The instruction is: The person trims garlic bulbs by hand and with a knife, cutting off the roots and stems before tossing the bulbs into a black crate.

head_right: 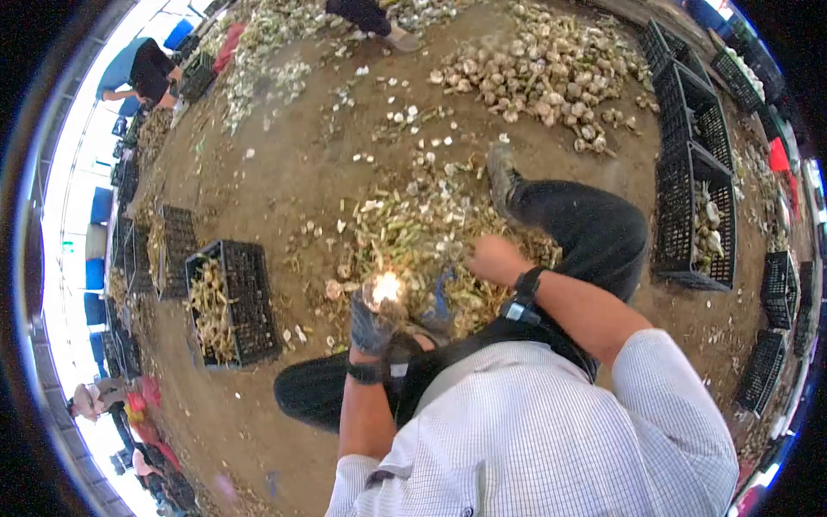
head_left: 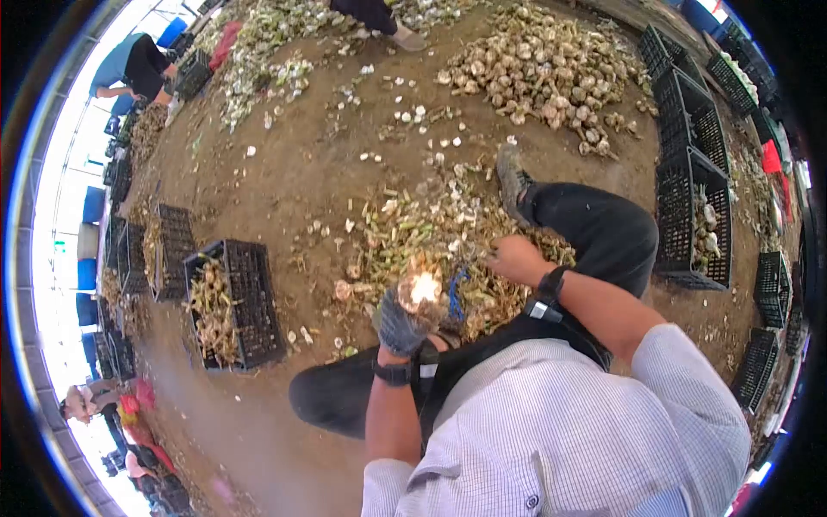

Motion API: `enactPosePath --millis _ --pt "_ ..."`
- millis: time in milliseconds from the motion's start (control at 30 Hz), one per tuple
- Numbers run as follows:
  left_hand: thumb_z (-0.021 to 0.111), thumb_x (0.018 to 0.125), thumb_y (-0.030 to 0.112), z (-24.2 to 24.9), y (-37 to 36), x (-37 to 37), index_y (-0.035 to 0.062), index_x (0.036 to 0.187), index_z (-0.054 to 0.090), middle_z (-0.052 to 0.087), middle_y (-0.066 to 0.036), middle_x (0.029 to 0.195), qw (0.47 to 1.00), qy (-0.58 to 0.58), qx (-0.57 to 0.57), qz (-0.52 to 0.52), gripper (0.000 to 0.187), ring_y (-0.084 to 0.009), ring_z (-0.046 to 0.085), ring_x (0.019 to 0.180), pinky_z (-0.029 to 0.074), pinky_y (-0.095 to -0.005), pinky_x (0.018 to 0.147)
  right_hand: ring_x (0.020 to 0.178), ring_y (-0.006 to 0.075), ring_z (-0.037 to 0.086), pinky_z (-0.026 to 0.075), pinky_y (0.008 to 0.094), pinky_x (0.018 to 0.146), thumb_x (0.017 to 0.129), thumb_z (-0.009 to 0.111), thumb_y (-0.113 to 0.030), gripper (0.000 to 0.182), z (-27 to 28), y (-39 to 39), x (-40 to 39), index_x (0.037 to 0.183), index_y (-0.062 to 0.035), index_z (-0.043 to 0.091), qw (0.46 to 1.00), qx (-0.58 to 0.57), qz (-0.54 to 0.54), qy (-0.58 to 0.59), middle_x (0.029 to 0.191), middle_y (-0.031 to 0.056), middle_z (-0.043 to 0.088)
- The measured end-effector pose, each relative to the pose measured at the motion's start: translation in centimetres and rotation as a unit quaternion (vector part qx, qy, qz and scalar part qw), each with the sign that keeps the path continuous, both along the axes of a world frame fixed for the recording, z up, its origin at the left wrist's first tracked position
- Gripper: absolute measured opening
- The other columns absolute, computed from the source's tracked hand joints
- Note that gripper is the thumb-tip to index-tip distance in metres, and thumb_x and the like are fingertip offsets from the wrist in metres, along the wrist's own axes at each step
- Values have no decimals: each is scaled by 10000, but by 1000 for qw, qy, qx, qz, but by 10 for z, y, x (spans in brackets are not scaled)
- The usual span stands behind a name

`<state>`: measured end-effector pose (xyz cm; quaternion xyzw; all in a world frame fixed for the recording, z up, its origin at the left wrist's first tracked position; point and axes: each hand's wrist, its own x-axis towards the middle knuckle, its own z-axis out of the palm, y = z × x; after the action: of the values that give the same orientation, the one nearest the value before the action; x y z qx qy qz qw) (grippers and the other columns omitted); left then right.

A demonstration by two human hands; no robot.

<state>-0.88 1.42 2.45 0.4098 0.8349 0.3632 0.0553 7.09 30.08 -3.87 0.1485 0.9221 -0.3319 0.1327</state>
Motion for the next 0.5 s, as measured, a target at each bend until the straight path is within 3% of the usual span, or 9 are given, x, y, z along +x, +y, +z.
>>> enactPosePath --millis 33,200,267,333,400,433,500 --pt "630 887 277 18 15 -1 67 1147 634 654 -138 1122 991 -122 60 10 334 -333 618 986 489 -443 882 772 438 613 489 506 738 798 645 -297 331 16 -7 -6 840 31 656 998 11 -4 60 781 268 627" --pt "669 837 204 -21 15 -6 37 1089 656 673 -135 1091 952 -300 45 37 303 -273 633 1004 507 -390 854 706 426 587 459 493 662 832 662 -294 348 63 -33 -5 840 48 602 988 -106 -28 107 725 252 598" --pt "671 827 193 -21 24 -5 29 1071 661 683 -136 1044 950 -310 23 41 294 -268 645 961 517 -381 819 698 420 578 454 480 647 843 661 -284 342 75 -42 -6 838 49 589 984 -161 -30 71 724 241 590" --pt "672 830 138 -40 24 1 22 1113 618 667 -118 1031 914 -385 126 26 310 -239 640 918 525 -346 783 723 405 580 459 463 649 806 680 -217 265 73 -50 -6 805 28 577 982 -150 -2 111 744 210 578" --pt "663 878 102 -42 19 3 34 1228 530 615 -83 1154 932 -352 73 -40 381 -181 607 966 526 -305 793 737 400 583 462 459 654 783 686 -191 234 74 -53 -3 785 14 572 981 -134 27 138 757 198 575" --pt "703 778 98 -46 25 4 10 1041 654 692 -110 969 891 -438 103 57 281 -227 656 859 523 -353 764 742 396 588 464 463 660 757 686 -156 194 75 -54 -2 770 -2 567 980 -123 35 150 753 188 572" --pt "708 776 106 -32 26 7 14 1058 646 688 -104 996 890 -437 113 68 303 -225 653 878 522 -351 775 740 394 592 467 464 658 759 690 -164 201 83 -54 0 762 -8 563 985 -109 53 127 756 188 573"
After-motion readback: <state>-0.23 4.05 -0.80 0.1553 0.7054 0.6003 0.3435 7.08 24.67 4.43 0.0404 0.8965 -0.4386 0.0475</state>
